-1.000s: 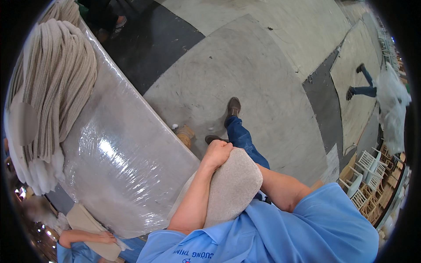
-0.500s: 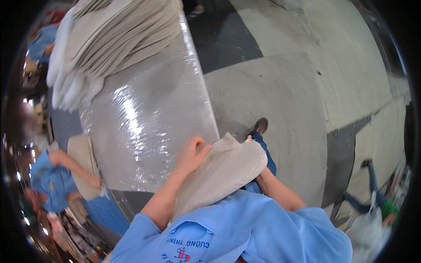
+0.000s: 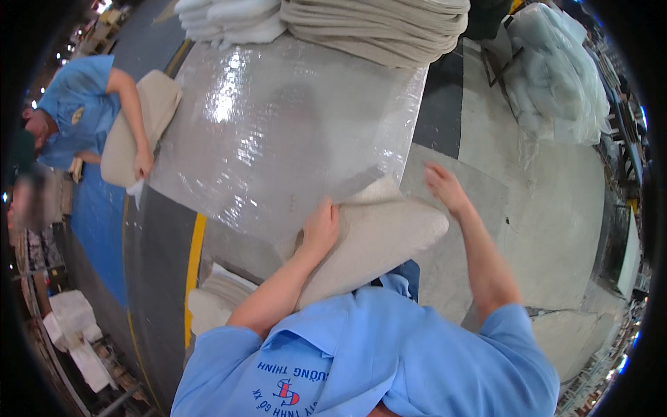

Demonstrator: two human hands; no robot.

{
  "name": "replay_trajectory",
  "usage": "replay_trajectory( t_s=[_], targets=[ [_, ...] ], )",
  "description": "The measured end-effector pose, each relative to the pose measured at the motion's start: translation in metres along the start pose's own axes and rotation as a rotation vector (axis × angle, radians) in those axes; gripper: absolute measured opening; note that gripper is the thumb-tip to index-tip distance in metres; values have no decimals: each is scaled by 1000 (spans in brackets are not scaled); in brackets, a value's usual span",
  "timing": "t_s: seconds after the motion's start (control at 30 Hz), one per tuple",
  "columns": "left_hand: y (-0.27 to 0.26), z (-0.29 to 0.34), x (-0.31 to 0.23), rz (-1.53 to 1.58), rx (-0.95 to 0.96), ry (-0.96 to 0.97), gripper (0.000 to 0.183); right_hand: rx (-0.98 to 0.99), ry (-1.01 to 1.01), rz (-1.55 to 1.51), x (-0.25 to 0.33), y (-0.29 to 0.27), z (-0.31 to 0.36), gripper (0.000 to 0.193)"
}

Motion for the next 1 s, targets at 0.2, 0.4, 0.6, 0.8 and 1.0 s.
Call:
replay_trajectory(
  t_s=[0.2,0.4,0.6,0.8,1.0],
  targets=[
    [-3,0,-18,30,-27,-46,30,483,-372,1123,113,133,-7,52],
    [8,-4,7,85,-223,-31,30,323,-525,976,110,160,-1,36],
    [-4,-14,9,34,-253,-51,27,290,-587,990,115,170,-17,34],
    [-121,79,73,203,-740,-227,26,392,-862,888,115,154,6,31],
    [-18,221,82,278,-481,-677,55,523,-577,782,106,163,19,36]
  ],
)
Point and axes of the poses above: each hand's wrist, its own z-axis away from the middle knuckle, its own y-axis out of the palm, x = y × z, the point moved 5 cm from there along -z, towards the middle knuckle, and after that the axes turned 8 degrees about z, right-handed, at the moved point
